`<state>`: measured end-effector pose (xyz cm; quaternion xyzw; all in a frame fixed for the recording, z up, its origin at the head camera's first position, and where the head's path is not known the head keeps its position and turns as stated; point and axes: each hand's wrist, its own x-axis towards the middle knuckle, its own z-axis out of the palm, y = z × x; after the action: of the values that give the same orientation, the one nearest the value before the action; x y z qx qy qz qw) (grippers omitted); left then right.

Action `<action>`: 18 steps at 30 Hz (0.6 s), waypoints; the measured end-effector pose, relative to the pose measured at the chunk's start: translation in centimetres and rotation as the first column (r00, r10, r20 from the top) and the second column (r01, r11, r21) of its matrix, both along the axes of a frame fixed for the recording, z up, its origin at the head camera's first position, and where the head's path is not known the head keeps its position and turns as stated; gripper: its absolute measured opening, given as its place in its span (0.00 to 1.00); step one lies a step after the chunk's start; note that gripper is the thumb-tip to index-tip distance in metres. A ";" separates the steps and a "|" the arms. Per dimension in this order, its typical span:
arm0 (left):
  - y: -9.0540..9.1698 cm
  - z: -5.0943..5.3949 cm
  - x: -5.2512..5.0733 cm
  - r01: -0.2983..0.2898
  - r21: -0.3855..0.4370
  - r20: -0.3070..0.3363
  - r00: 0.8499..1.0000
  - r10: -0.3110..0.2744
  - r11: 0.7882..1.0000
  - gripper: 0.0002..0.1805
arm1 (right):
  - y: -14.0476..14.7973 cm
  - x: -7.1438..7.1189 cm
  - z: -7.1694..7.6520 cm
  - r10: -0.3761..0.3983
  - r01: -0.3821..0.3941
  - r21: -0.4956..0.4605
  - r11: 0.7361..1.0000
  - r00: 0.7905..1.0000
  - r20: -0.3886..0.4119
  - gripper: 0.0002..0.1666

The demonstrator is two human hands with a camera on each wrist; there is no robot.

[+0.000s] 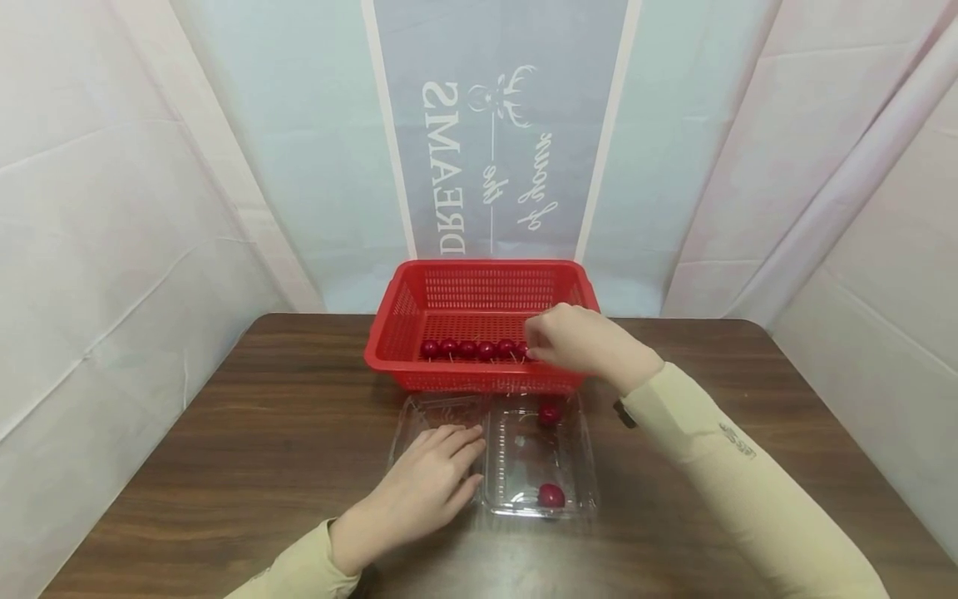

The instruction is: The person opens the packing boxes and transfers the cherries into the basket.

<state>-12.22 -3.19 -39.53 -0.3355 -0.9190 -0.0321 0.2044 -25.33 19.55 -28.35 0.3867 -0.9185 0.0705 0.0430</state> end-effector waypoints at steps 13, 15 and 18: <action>0.0 0.1 0.0 0.000 -0.013 -0.004 1.000 0.000 1.000 0.20 | 0.8 2.6 -1.0 0.006 -0.006 0.005 1.000 1.000 -0.007 0.06; 0.0 0.2 0.0 0.000 -0.014 0.000 1.000 0.000 1.000 0.20 | 0.9 2.9 -1.2 -0.009 0.009 0.006 1.000 1.000 -0.013 0.06; 0.0 0.2 0.0 -0.002 -0.014 0.006 1.000 0.002 1.000 0.20 | 1.2 3.4 -1.4 -0.022 0.022 0.000 1.000 0.999 -0.030 0.07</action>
<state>-12.26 -3.23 -39.34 -0.3360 -0.9201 -0.0266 0.1993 -21.96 20.74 -29.74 0.3777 -0.9219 0.0642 0.0576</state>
